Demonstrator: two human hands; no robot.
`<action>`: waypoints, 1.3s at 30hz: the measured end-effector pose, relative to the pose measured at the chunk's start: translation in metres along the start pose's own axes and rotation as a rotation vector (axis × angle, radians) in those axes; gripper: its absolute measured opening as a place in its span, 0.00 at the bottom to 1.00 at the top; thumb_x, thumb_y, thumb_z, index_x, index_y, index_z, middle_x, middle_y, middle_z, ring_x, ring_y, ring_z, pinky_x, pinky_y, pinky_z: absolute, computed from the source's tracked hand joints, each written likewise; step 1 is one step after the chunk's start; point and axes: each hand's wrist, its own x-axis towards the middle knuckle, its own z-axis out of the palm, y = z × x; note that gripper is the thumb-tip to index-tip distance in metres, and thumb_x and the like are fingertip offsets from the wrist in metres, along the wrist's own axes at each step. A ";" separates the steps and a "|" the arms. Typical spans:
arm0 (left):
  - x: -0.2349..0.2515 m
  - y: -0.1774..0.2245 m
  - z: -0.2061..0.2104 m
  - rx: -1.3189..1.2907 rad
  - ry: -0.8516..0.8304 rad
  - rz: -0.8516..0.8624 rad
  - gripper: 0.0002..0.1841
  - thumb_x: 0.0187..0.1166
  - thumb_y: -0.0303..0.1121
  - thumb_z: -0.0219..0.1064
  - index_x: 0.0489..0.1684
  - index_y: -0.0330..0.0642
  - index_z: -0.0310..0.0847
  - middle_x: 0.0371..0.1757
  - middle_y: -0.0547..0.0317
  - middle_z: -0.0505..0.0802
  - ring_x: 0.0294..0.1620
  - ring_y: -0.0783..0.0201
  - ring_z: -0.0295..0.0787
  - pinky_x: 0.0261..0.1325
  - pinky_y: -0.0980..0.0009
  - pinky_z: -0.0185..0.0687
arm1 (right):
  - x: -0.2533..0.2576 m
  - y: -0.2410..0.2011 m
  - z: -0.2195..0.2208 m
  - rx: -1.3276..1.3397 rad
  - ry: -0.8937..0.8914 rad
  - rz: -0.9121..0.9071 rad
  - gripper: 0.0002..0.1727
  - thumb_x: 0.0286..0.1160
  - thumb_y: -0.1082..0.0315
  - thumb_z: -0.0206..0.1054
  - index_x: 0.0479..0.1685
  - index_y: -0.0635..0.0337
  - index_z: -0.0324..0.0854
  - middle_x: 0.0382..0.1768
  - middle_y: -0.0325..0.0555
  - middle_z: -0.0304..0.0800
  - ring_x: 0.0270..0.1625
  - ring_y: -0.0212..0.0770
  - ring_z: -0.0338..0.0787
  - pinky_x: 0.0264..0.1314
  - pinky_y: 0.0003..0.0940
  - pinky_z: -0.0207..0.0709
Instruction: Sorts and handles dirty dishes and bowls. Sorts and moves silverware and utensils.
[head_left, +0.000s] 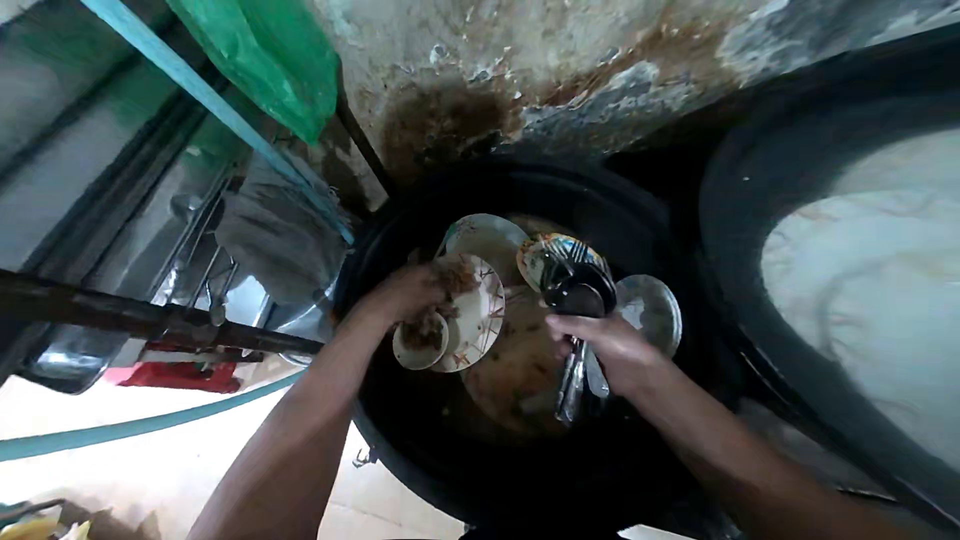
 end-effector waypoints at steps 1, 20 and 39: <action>0.005 -0.017 0.007 0.128 -0.015 -0.151 0.22 0.89 0.43 0.62 0.67 0.32 0.81 0.63 0.34 0.89 0.65 0.39 0.86 0.71 0.39 0.77 | 0.001 -0.002 0.001 0.008 0.078 -0.018 0.03 0.77 0.77 0.63 0.41 0.61 0.81 0.18 0.39 0.80 0.17 0.32 0.78 0.22 0.24 0.78; 0.000 -0.043 0.068 0.281 0.150 -0.462 0.20 0.90 0.38 0.57 0.76 0.43 0.78 0.77 0.42 0.82 0.76 0.39 0.80 0.73 0.40 0.78 | 0.007 -0.004 0.004 0.094 0.323 0.051 0.07 0.78 0.73 0.68 0.51 0.62 0.82 0.22 0.44 0.84 0.17 0.34 0.81 0.19 0.27 0.80; 0.011 -0.062 0.097 -0.761 0.202 -0.438 0.22 0.80 0.28 0.67 0.72 0.35 0.74 0.61 0.38 0.86 0.55 0.47 0.87 0.55 0.51 0.85 | 0.007 -0.007 0.005 0.134 0.302 0.070 0.06 0.80 0.74 0.65 0.50 0.63 0.82 0.21 0.43 0.81 0.17 0.33 0.79 0.20 0.26 0.79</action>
